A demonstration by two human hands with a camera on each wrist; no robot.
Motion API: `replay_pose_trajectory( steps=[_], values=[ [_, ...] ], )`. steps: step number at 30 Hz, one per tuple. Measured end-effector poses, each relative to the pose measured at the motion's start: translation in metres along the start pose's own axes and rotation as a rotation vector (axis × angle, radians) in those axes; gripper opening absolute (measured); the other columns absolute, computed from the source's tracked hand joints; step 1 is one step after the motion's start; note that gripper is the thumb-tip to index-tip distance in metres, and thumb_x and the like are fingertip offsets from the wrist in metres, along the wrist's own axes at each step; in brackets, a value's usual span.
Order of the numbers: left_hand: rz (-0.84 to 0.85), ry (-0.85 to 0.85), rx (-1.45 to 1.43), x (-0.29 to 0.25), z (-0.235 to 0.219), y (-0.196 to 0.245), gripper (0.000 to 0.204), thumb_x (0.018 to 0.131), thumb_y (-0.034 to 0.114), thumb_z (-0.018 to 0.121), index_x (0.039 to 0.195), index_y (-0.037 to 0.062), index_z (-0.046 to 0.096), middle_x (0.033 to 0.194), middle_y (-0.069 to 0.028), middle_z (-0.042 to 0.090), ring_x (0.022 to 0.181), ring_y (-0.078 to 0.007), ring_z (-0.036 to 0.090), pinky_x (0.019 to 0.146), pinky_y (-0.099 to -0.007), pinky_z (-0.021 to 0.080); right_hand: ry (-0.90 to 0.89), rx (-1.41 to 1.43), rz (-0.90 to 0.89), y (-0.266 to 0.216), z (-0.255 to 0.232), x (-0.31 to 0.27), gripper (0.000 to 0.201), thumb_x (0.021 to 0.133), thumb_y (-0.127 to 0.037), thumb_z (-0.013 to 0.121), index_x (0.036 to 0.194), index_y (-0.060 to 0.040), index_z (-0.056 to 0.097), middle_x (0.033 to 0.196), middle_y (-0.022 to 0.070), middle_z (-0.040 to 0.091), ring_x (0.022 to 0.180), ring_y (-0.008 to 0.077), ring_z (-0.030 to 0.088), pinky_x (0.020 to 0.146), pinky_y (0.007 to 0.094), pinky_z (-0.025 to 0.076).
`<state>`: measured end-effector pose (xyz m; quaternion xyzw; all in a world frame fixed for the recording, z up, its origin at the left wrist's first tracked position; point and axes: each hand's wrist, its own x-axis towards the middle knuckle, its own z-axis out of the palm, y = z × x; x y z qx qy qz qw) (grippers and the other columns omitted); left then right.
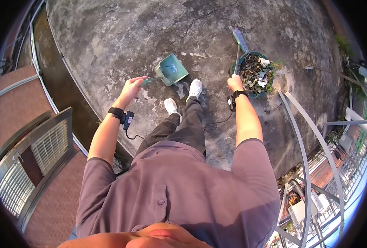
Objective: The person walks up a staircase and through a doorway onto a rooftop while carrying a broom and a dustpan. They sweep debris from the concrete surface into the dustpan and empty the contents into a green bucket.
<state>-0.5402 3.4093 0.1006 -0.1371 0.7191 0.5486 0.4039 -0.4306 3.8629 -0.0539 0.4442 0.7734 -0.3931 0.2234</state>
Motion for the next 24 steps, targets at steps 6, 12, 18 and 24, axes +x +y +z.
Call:
replay_pose_trajectory(
  steps=[6,12,18,24],
  values=[
    [0.09,0.007,0.04,0.013,-0.005,-0.025,0.031,0.088,0.024,0.053,0.11,0.0053,0.066,0.071,0.0026,0.057,0.06,-0.005,0.046,0.055,-0.0232,0.038,-0.177,-0.131,-0.222,0.068,0.094,-0.187,0.032,0.083,-0.014,0.05,0.113,-0.0023,0.05,0.071,0.0152,0.061,0.054,0.0271,0.061,0.052,0.0377,0.048],
    [0.069,0.028,0.065,0.009,-0.014,-0.049,0.031,0.088,0.023,0.054,0.109,0.0039,0.066,0.085,-0.0023,0.066,0.066,-0.0081,0.051,0.062,-0.0261,0.044,-0.421,0.427,0.102,0.023,0.038,-0.287,0.037,0.087,-0.007,0.053,0.123,-0.004,0.054,0.065,-0.0062,0.045,0.049,0.0018,0.039,0.039,0.0183,0.03],
    [0.125,0.077,-0.041,-0.02,-0.033,-0.065,0.031,0.087,0.021,0.054,0.11,0.0045,0.066,0.072,0.0028,0.059,0.06,-0.005,0.047,0.056,-0.0233,0.039,-0.273,0.245,-0.08,0.012,-0.032,-0.236,0.036,0.087,-0.01,0.054,0.123,-0.0037,0.055,0.067,-0.005,0.051,0.05,0.0029,0.044,0.04,0.0191,0.033],
    [0.135,0.136,-0.025,-0.043,-0.063,-0.067,0.03,0.086,0.021,0.053,0.107,0.0046,0.067,0.068,0.0045,0.054,0.058,-0.004,0.044,0.053,-0.022,0.035,-0.089,-0.082,-0.217,-0.035,-0.024,-0.12,0.025,0.085,-0.015,0.051,0.101,0.0016,0.061,0.066,0.0053,0.057,0.053,0.0144,0.053,0.049,0.0292,0.042]
  ],
)
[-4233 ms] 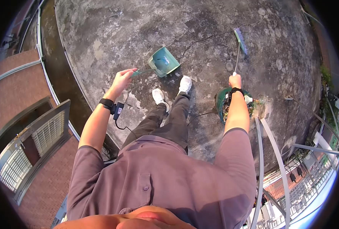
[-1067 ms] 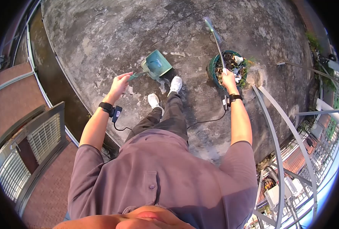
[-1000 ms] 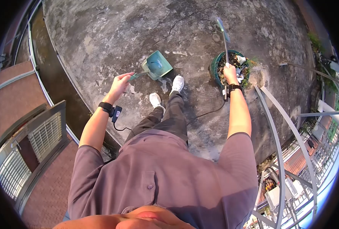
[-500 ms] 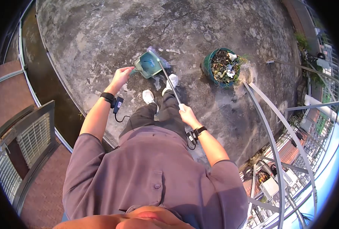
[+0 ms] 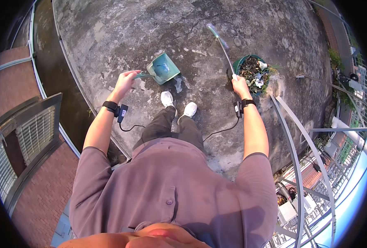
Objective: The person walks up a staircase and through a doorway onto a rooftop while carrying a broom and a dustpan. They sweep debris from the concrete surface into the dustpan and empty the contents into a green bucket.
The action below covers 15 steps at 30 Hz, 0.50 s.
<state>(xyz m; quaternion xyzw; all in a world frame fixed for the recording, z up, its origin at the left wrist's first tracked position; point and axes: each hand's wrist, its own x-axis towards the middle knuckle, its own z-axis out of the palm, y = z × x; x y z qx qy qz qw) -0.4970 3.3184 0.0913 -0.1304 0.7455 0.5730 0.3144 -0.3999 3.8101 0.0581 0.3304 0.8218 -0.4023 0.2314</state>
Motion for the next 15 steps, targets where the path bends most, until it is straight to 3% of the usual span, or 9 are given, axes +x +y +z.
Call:
replay_pose_trajectory(
  steps=[1,2,3,5,7,9,13,14,15],
  values=[
    [-0.011,0.011,0.003,-0.001,-0.004,-0.002,0.03,0.086,0.021,0.053,0.107,0.0046,0.067,0.068,0.0045,0.054,0.058,-0.004,0.044,0.053,-0.022,0.035,0.053,-0.096,-0.021,-0.004,0.009,0.015,0.026,0.083,-0.015,0.051,0.1,0.0029,0.06,0.07,0.0111,0.062,0.057,0.0213,0.059,0.054,0.0333,0.046],
    [-0.025,-0.013,-0.022,0.001,-0.008,-0.006,0.03,0.086,0.021,0.053,0.107,0.0051,0.067,0.068,0.0048,0.054,0.058,-0.0043,0.043,0.053,-0.0217,0.035,0.095,-0.202,-0.103,0.035,0.03,0.056,0.028,0.08,-0.015,0.05,0.099,0.0037,0.059,0.082,0.023,0.064,0.078,0.0354,0.064,0.069,0.0395,0.049],
    [-0.048,-0.042,-0.049,0.0,-0.012,-0.012,0.03,0.086,0.021,0.053,0.107,0.0056,0.067,0.067,0.005,0.053,0.058,-0.0045,0.042,0.053,-0.0213,0.034,0.086,-0.155,-0.011,0.037,0.048,0.057,0.028,0.079,-0.016,0.051,0.096,0.0042,0.059,0.088,0.027,0.063,0.092,0.0409,0.06,0.078,0.0416,0.047],
    [-0.081,-0.051,-0.029,0.001,-0.018,-0.014,0.03,0.086,0.021,0.053,0.108,0.0061,0.067,0.067,0.0059,0.052,0.057,-0.0046,0.042,0.052,-0.0208,0.034,0.059,-0.233,-0.041,0.052,0.094,0.04,0.03,0.08,-0.018,0.052,0.103,0.0011,0.056,0.091,0.0265,0.063,0.095,0.0403,0.06,0.081,0.0428,0.047],
    [-0.098,-0.039,-0.041,-0.004,-0.019,-0.017,0.029,0.087,0.021,0.052,0.107,0.007,0.067,0.066,0.0063,0.051,0.057,-0.0047,0.041,0.051,-0.0206,0.033,0.011,-0.285,0.033,0.057,0.14,-0.018,0.038,0.081,-0.019,0.052,0.116,-0.0039,0.048,0.099,0.0273,0.061,0.098,0.0416,0.058,0.085,0.0452,0.046],
    [-0.122,-0.04,-0.047,-0.006,-0.017,-0.021,0.029,0.087,0.021,0.052,0.107,0.0071,0.068,0.067,0.0058,0.051,0.058,-0.005,0.041,0.052,-0.021,0.034,-0.123,-0.287,0.062,0.058,0.167,-0.078,0.053,0.082,-0.02,0.053,0.13,-0.0025,0.04,0.108,0.0286,0.058,0.104,0.041,0.056,0.088,0.0436,0.045],
    [-0.019,-0.018,-0.017,-0.007,-0.012,-0.034,0.029,0.086,0.02,0.053,0.107,0.0062,0.067,0.07,0.0042,0.054,0.059,-0.0052,0.043,0.054,-0.0219,0.035,-0.285,-0.206,-0.059,0.051,0.163,-0.154,0.047,0.084,-0.015,0.054,0.128,-0.0011,0.045,0.11,0.027,0.059,0.107,0.0371,0.057,0.089,0.0396,0.045],
    [0.006,-0.008,-0.001,-0.006,-0.011,-0.04,0.029,0.086,0.02,0.053,0.107,0.0058,0.067,0.071,0.0037,0.055,0.06,-0.0052,0.043,0.054,-0.0221,0.035,-0.228,-0.071,-0.227,0.059,0.155,-0.159,0.041,0.085,-0.015,0.053,0.124,-0.0025,0.049,0.099,0.0206,0.063,0.096,0.033,0.061,0.083,0.0391,0.047],
    [0.017,-0.004,-0.01,-0.005,-0.013,-0.043,0.029,0.086,0.02,0.053,0.107,0.0058,0.067,0.071,0.0037,0.055,0.06,-0.0052,0.043,0.054,-0.0221,0.035,-0.377,0.081,-0.1,0.053,0.135,-0.16,0.039,0.086,-0.01,0.053,0.124,-0.0032,0.051,0.083,0.0071,0.062,0.071,0.0174,0.06,0.063,0.0297,0.048]
  ],
)
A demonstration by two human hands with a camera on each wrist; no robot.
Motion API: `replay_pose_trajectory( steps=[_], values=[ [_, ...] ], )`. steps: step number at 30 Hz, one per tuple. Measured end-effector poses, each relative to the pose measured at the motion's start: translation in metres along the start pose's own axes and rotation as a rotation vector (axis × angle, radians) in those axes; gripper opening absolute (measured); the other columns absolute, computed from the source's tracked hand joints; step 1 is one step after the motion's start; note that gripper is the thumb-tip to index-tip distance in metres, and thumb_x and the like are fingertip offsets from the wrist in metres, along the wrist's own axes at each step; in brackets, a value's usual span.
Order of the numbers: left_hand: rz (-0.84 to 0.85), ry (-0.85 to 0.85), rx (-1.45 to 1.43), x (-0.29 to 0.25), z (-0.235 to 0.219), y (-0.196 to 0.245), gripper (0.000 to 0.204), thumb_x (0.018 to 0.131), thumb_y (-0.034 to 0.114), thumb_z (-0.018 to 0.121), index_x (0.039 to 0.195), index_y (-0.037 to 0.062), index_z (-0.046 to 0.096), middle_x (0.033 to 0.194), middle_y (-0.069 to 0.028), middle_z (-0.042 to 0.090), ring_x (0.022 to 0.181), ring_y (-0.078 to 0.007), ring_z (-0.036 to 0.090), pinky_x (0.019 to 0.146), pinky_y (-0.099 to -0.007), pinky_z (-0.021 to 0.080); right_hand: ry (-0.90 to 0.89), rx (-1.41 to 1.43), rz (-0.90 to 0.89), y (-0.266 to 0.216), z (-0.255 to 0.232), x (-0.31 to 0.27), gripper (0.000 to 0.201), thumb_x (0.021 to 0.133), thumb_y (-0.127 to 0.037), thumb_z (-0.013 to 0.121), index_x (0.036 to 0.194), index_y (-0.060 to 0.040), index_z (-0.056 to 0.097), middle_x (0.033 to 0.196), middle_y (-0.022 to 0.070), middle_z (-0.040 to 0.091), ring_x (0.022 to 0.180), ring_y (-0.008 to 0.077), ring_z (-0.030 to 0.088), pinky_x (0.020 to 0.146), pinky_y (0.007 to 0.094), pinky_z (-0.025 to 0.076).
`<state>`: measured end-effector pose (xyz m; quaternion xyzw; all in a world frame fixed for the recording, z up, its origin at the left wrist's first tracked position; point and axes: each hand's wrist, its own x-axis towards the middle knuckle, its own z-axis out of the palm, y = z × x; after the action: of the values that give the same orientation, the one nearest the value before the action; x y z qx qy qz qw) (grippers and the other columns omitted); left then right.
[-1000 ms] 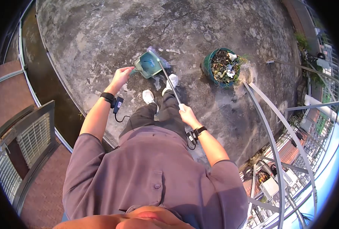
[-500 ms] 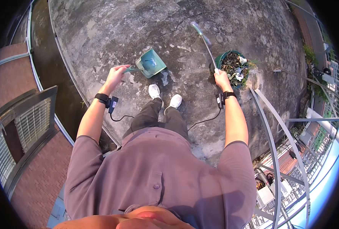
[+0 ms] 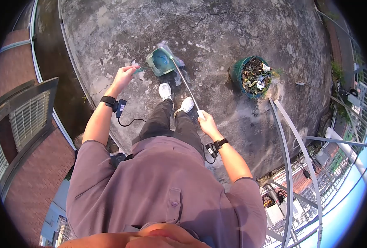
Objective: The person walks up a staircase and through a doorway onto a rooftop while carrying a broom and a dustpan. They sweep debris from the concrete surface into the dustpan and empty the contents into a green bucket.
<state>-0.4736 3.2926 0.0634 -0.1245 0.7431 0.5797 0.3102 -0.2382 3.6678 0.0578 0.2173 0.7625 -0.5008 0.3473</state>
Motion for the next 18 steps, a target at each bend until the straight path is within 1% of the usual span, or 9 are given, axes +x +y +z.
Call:
replay_pose_trajectory(
  steps=[2,4,9,10,11,14,16,17,18],
  values=[
    [-0.02,0.018,-0.072,-0.002,-0.005,-0.007,0.029,0.085,0.021,0.054,0.106,0.0057,0.067,0.072,0.0033,0.056,0.06,-0.0051,0.043,0.054,-0.0227,0.035,-0.011,0.351,0.255,-0.04,-0.036,-0.029,0.04,0.087,-0.008,0.053,0.127,-0.0037,0.05,0.073,-0.0027,0.053,0.056,0.005,0.047,0.047,0.0202,0.039],
    [-0.002,0.024,-0.077,-0.003,-0.01,-0.018,0.03,0.085,0.021,0.054,0.106,0.0058,0.067,0.072,0.0034,0.056,0.06,-0.0051,0.043,0.055,-0.0229,0.036,0.055,0.296,0.199,-0.045,-0.065,-0.045,0.042,0.088,-0.009,0.054,0.129,-0.0039,0.049,0.071,-0.0043,0.053,0.051,0.0013,0.043,0.041,0.0164,0.033],
    [0.01,0.022,-0.041,-0.013,-0.02,-0.014,0.031,0.084,0.022,0.053,0.106,0.0051,0.068,0.072,0.0037,0.057,0.059,-0.0051,0.043,0.054,-0.0234,0.036,0.167,0.168,0.125,-0.037,-0.13,-0.025,0.039,0.089,-0.011,0.052,0.128,-0.0059,0.051,0.066,-0.0069,0.049,0.05,0.0023,0.042,0.042,0.0184,0.035],
    [0.003,-0.003,-0.012,-0.013,-0.023,-0.013,0.03,0.086,0.021,0.053,0.106,0.0051,0.067,0.081,0.0024,0.059,0.065,-0.0059,0.046,0.059,-0.0232,0.038,0.176,0.15,0.094,-0.038,-0.134,-0.012,0.038,0.09,-0.012,0.052,0.127,-0.007,0.052,0.065,-0.0074,0.048,0.05,0.0023,0.042,0.042,0.0189,0.034],
    [-0.001,-0.027,0.019,-0.012,-0.027,-0.01,0.029,0.087,0.02,0.052,0.107,0.0051,0.066,0.089,0.0011,0.061,0.071,-0.0067,0.048,0.064,-0.023,0.041,0.228,0.133,0.108,-0.04,-0.135,0.003,0.035,0.09,-0.013,0.051,0.124,-0.0078,0.055,0.063,-0.0076,0.047,0.049,0.0024,0.042,0.042,0.0195,0.034],
    [-0.01,-0.052,0.123,-0.012,-0.035,-0.001,0.03,0.086,0.02,0.051,0.107,0.005,0.067,0.084,0.0008,0.06,0.068,-0.0069,0.047,0.062,-0.0233,0.041,0.3,0.047,0.128,-0.045,-0.127,0.052,0.029,0.089,-0.015,0.051,0.116,-0.0065,0.058,0.06,-0.0047,0.047,0.045,0.0049,0.042,0.04,0.0215,0.034],
    [0.015,-0.027,0.095,-0.01,-0.037,-0.011,0.031,0.085,0.02,0.051,0.108,0.0061,0.067,0.079,0.0012,0.059,0.063,-0.0072,0.047,0.059,-0.0234,0.041,0.314,-0.025,0.1,-0.009,-0.122,0.1,0.02,0.088,-0.013,0.049,0.102,-0.0045,0.06,0.058,-0.0026,0.048,0.043,0.0077,0.044,0.039,0.0239,0.034],
    [0.006,-0.019,0.082,-0.012,-0.037,-0.01,0.033,0.083,0.021,0.051,0.108,0.0055,0.067,0.076,0.0011,0.059,0.061,-0.0067,0.046,0.057,-0.0237,0.039,0.348,-0.153,0.039,0.013,-0.111,0.12,0.014,0.088,-0.012,0.048,0.094,-0.004,0.058,0.057,-0.0014,0.048,0.042,0.01,0.044,0.038,0.0258,0.035],
    [-0.004,-0.012,0.069,-0.015,-0.037,-0.004,0.036,0.08,0.022,0.052,0.108,0.0049,0.067,0.072,0.0009,0.059,0.059,-0.0062,0.045,0.055,-0.024,0.037,0.387,-0.165,0.041,0.044,-0.096,0.141,0.022,0.082,-0.015,0.054,0.095,0.0012,0.062,0.081,0.0163,0.067,0.076,0.0234,0.066,0.07,0.0345,0.048]
  ],
)
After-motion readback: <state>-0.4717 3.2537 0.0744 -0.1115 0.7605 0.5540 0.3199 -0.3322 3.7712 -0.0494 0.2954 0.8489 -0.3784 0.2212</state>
